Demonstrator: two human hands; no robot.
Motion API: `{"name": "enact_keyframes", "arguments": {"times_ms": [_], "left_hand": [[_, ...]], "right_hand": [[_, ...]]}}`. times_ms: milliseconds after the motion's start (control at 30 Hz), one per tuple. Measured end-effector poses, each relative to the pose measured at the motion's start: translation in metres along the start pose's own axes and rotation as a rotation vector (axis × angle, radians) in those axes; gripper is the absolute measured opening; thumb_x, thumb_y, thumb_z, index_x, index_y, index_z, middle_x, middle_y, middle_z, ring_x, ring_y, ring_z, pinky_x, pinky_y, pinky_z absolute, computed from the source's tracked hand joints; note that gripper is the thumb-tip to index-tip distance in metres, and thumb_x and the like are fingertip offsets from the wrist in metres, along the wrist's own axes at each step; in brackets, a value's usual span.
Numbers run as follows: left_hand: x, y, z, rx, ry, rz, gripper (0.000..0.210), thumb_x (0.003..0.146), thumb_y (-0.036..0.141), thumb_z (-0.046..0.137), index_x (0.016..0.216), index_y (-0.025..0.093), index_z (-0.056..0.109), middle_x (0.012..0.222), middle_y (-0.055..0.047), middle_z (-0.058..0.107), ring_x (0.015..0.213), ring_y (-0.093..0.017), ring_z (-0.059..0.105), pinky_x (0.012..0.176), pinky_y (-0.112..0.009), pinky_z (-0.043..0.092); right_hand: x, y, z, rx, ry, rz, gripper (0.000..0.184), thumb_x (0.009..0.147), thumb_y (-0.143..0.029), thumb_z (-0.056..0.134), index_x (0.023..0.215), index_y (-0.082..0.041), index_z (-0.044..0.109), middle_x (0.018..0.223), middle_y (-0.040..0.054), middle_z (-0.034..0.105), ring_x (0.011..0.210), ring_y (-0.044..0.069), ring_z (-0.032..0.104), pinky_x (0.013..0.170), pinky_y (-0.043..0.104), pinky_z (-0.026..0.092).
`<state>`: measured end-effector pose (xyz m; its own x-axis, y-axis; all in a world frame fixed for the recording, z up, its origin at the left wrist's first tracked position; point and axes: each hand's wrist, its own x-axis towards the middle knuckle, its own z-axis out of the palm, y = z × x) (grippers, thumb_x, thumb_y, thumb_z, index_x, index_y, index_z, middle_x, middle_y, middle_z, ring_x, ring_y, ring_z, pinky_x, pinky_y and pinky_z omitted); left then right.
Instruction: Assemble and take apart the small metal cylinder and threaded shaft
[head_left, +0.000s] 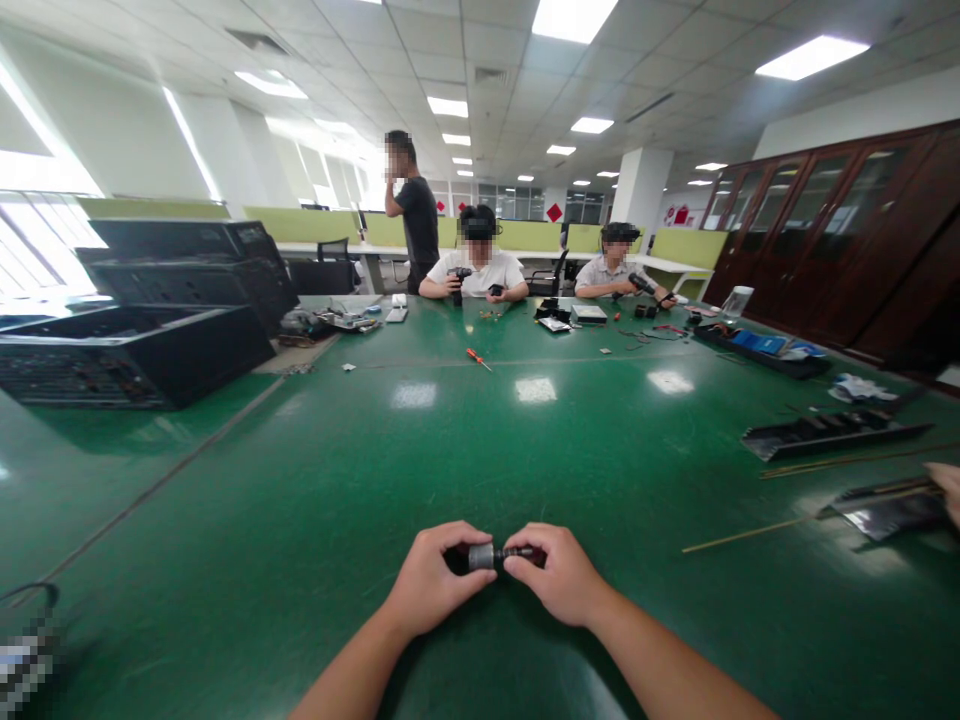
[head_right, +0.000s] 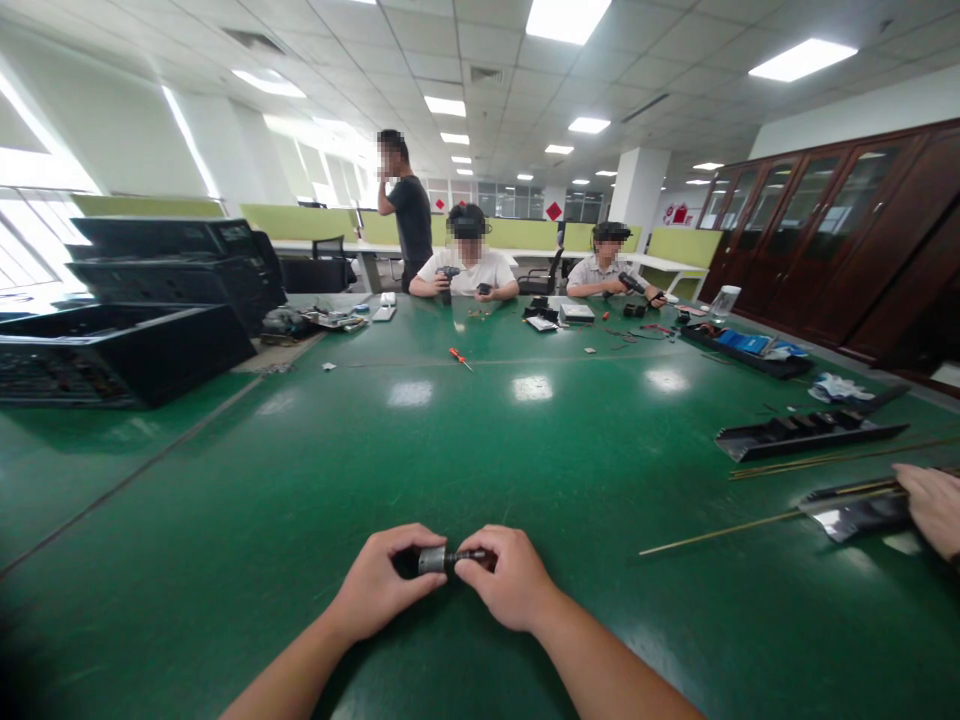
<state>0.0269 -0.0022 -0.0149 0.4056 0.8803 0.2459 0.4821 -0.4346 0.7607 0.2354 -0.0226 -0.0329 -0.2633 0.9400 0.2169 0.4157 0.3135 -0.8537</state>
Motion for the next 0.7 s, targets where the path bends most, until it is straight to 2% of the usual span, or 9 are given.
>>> {"name": "enact_keyframes", "arguments": {"times_ms": [700], "left_hand": [[0.0003, -0.0002, 0.0025, 0.005, 0.012, 0.005, 0.024, 0.068, 0.027, 0.078, 0.091, 0.02, 0.073, 0.085, -0.003, 0.073, 0.079, -0.02, 0.066, 0.075, -0.031, 0.049]], "right_hand": [[-0.0012, 0.0012, -0.0035, 0.041, 0.002, 0.025, 0.011, 0.08, -0.023, 0.065, 0.085, -0.019, 0.074, 0.073, 0.0003, 0.066, 0.065, 0.014, 0.057, 0.061, 0.023, 0.041]]}}
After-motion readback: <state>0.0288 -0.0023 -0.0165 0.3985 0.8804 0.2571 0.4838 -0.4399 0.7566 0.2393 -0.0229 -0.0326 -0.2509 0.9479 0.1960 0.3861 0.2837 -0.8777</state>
